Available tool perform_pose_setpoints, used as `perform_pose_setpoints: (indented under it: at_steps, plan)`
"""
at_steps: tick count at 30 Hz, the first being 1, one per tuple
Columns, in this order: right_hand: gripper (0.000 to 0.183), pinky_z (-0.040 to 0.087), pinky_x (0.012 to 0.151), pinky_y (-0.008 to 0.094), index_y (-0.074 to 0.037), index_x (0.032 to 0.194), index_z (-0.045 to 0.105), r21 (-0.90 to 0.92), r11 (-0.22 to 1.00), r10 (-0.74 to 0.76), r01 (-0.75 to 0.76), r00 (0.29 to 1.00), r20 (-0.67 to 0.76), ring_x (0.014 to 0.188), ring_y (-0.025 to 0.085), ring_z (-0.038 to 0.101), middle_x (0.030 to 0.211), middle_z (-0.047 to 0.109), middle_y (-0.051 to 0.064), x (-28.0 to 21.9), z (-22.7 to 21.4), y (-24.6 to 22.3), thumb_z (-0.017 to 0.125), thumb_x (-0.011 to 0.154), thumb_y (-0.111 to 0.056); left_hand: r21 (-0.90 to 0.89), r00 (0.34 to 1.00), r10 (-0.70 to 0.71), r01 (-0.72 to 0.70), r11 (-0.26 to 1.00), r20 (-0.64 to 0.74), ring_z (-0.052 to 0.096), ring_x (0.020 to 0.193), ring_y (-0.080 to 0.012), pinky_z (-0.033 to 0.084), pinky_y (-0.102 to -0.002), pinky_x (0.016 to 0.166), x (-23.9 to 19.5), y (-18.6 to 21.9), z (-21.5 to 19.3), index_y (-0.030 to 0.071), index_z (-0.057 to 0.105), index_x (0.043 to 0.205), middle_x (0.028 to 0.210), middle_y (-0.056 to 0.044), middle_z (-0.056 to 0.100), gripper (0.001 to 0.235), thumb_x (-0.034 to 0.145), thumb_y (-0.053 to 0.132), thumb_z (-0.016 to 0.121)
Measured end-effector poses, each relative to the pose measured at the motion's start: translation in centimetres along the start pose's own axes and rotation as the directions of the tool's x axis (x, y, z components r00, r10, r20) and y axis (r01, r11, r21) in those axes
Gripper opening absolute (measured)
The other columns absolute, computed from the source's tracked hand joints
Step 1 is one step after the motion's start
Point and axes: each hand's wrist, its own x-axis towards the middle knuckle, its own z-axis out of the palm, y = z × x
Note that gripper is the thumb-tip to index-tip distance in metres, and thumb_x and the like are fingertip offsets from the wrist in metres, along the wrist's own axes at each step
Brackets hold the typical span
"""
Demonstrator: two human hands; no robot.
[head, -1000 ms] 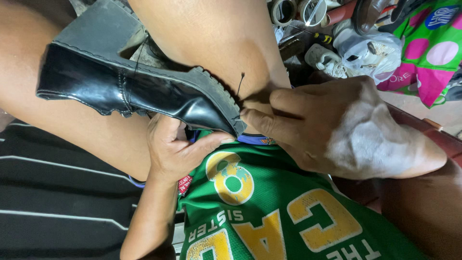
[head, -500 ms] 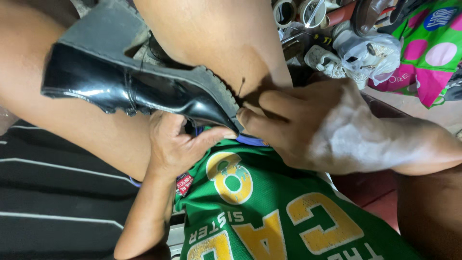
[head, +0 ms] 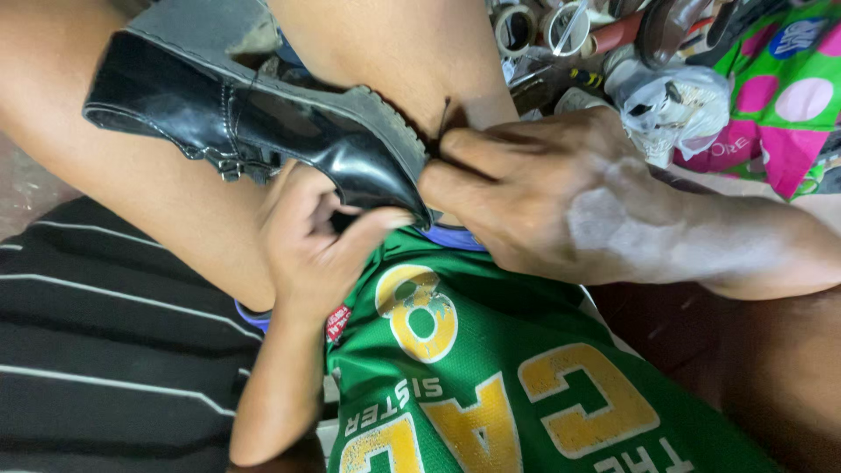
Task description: The person sews a black high-heeled shoe using a needle and thread. They repeatedly push the needle through the shoe's sole and pull the thread to secure the stitching.
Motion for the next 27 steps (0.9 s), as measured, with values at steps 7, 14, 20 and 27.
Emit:
perform_pose_setpoints:
  at_steps: [7, 14, 20, 27]
  plan:
    - [0.009, 0.052, 0.052, 0.036, -0.005, 0.088, 0.064, 0.098, 0.991, 0.091, -0.088, 0.995, -0.028, 0.063, 0.021, 0.066, 0.077, 0.064, 0.006, -0.7, -0.5, 0.1, 0.073, 0.086, -0.002, -0.248, 0.916, -0.086, -0.016, 0.969, -0.393, 0.069, 0.078, -0.0163, 0.056, -0.022, 0.059, -6.0, 0.5, -5.6, 0.001, 0.055, 0.115, 0.108, -0.013, 0.062, 0.014, 0.116, 0.013, 0.063]
    - [0.009, 0.049, 0.052, 0.037, -0.004, 0.087, 0.068, 0.155, 0.969, 0.194, -0.193, 0.981, 0.006, 0.062, 0.024, 0.066, 0.08, 0.069, 0.008, -0.7, -0.6, -0.1, 0.077, 0.087, -0.004, 0.668, 0.901, 0.25, 0.057, 0.742, -0.354, 0.062, 0.101, -0.0295, 0.049, -0.032, 0.085, -6.9, 0.9, -9.3, -0.006, 0.059, 0.11, 0.111, -0.02, 0.058, 0.013, 0.118, 0.005, 0.061]
    - [0.009, 0.051, 0.056, 0.035, -0.003, 0.087, 0.07, 0.134, 0.977, 0.168, -0.165, 0.986, -0.009, 0.068, 0.026, 0.07, 0.085, 0.072, 0.01, 0.2, -0.5, 0.1, 0.078, 0.086, -0.003, 0.654, 0.972, 0.232, -0.192, 0.732, 0.026, 0.072, 0.101, -0.0277, 0.056, -0.035, 0.071, -2.9, 6.1, -4.1, 0.004, 0.073, 0.116, 0.127, -0.01, 0.065, 0.02, 0.098, 0.006, 0.064]
    - [0.007, 0.054, 0.059, 0.032, -0.003, 0.091, 0.069, 0.267, 0.948, 0.172, -0.171, 0.985, 0.018, 0.073, 0.021, 0.071, 0.089, 0.072, 0.008, -0.2, -0.1, 1.0, 0.076, 0.091, -0.002, 0.599, 0.943, 0.217, -0.327, 0.731, 0.251, 0.07, 0.1, -0.0281, 0.056, -0.04, 0.083, 0.8, 5.5, -4.3, 0.006, 0.065, 0.115, 0.125, -0.008, 0.065, 0.01, 0.108, 0.012, 0.069]
